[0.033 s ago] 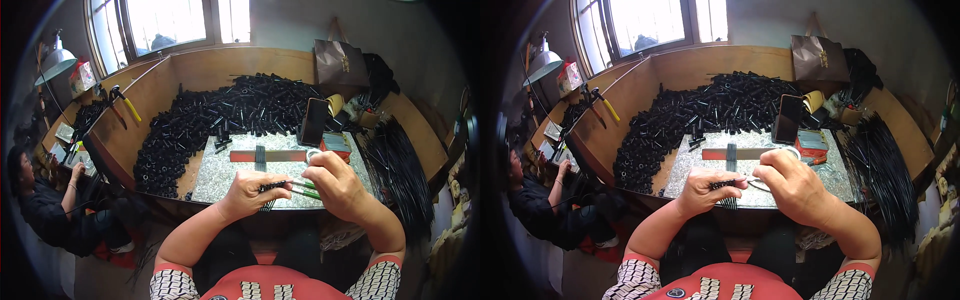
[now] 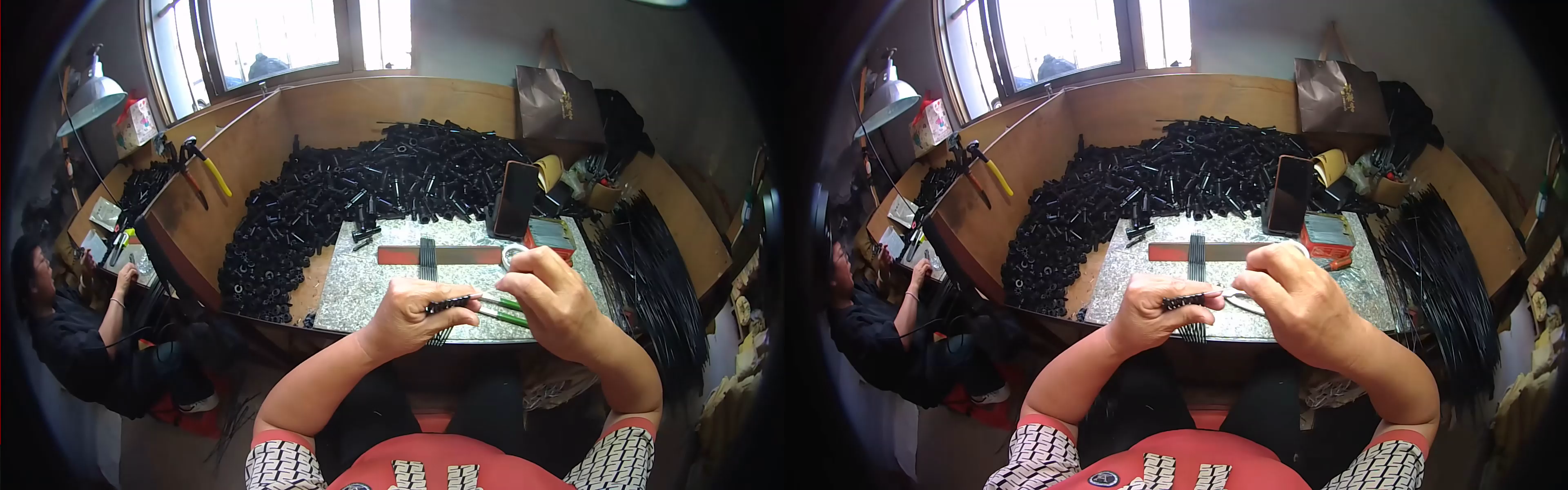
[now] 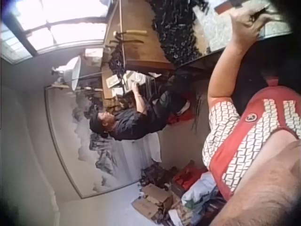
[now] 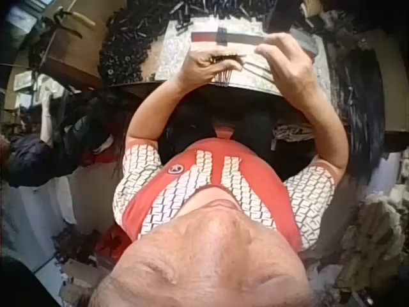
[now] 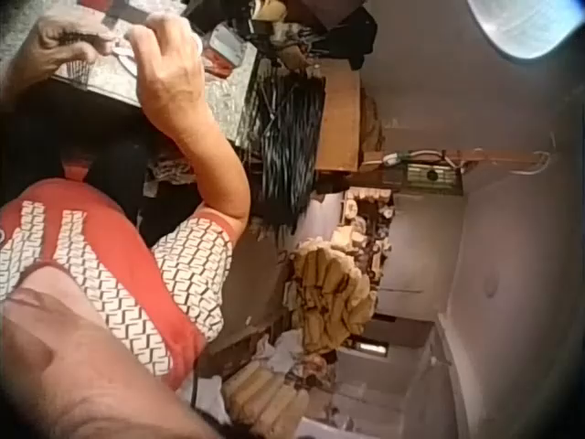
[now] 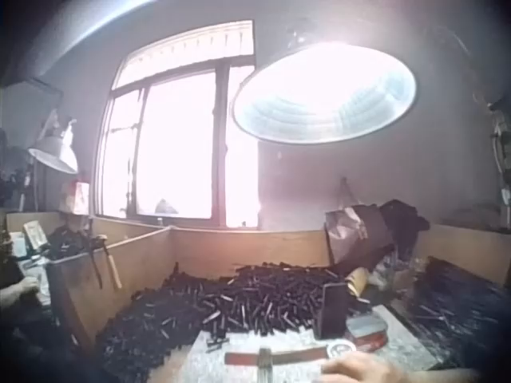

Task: Assembling bundles of black bristles into metal sleeves, crimping them with pliers, and measuring for quality.

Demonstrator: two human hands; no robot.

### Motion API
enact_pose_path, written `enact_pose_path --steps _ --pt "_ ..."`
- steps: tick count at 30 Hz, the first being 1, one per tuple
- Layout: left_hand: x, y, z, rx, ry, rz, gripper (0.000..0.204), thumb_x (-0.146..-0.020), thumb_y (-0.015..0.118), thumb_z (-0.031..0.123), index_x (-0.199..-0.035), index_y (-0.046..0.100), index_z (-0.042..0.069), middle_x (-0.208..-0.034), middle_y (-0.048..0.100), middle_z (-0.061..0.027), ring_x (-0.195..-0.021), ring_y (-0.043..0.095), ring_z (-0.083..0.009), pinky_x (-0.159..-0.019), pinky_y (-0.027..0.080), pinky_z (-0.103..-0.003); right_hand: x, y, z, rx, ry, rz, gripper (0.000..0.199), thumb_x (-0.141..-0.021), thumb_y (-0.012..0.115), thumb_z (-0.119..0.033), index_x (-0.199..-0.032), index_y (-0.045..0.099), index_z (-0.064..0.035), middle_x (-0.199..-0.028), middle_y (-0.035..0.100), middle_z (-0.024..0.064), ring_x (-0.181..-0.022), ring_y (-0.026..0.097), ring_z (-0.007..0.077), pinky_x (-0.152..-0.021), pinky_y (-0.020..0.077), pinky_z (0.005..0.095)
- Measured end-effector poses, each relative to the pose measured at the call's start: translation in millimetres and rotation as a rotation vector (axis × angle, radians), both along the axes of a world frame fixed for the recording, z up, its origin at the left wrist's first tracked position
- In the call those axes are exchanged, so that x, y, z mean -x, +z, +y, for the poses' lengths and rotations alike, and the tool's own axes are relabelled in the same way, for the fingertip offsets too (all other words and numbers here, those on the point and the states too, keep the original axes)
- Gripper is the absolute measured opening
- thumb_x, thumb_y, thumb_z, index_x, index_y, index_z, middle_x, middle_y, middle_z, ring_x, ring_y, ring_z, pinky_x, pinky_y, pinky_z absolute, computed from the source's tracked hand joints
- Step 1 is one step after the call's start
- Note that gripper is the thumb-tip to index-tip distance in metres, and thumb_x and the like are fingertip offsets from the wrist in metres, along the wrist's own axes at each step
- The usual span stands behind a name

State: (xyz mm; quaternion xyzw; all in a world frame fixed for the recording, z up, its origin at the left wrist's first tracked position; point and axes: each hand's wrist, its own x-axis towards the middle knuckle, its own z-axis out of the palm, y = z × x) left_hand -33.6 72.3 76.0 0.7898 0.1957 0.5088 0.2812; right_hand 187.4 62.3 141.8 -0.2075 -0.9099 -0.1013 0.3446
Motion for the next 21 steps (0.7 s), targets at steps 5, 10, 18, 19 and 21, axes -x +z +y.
enact_pose_path --steps 5,10,18,19,21 --pt "7 -5 6 -0.019 -0.03 -0.055 0.026 -0.077 0.074 0.01 -0.102 0.068 0.002 -0.086 0.071 -0.0086 -0.076 0.069 -0.0157 -0.069 0.054 -0.026 13 5 -1 0.017 -0.033 -0.038 0.029 -0.069 0.063 0.01 -0.095 0.059 -0.0018 -0.084 0.054 0.012 -0.076 0.056 0.0284 -0.064 0.0471 0.036" --pt "13 -6 12 -0.036 -0.04 -0.067 0.028 -0.076 0.075 0.011 -0.102 0.068 0.002 -0.085 0.071 -0.0093 -0.076 0.07 -0.0161 -0.069 0.054 -0.026 26 8 0 0.021 -0.031 -0.101 0.028 -0.069 0.063 0.007 -0.095 0.06 -0.0021 -0.084 0.054 0.0112 -0.073 0.055 0.0278 -0.063 0.0467 0.0363" --pt "16 1 6 -0.018 -0.059 0.003 0.027 -0.076 0.076 0.011 -0.1 0.068 0.002 -0.084 0.071 -0.0093 -0.076 0.07 -0.0162 -0.068 0.054 -0.025 30 12 -4 -0.084 0.02 -0.172 0.031 -0.068 0.062 0.005 -0.099 0.061 -0.0022 -0.085 0.053 0.0104 -0.071 0.054 0.0257 -0.063 0.0464 0.0351" --pt "15 0 5 -0.023 -0.055 -0.029 0.026 -0.076 0.076 0.01 -0.1 0.068 0.002 -0.084 0.071 -0.0091 -0.075 0.07 -0.0154 -0.068 0.054 -0.025 30 12 -5 -0.083 0.013 -0.178 0.032 -0.068 0.062 0.005 -0.1 0.061 -0.0015 -0.085 0.053 0.0107 -0.071 0.054 0.0259 -0.063 0.0466 0.0353" --pt "11 -6 4 -0.028 -0.05 -0.061 0.026 -0.076 0.076 0.01 -0.099 0.069 0.002 -0.083 0.071 -0.0089 -0.075 0.069 -0.0147 -0.067 0.054 -0.025 28 11 -9 -0.082 0.007 -0.184 0.033 -0.068 0.061 0.005 -0.1 0.06 -0.0007 -0.085 0.054 0.011 -0.071 0.054 0.0261 -0.063 0.0468 0.0356"
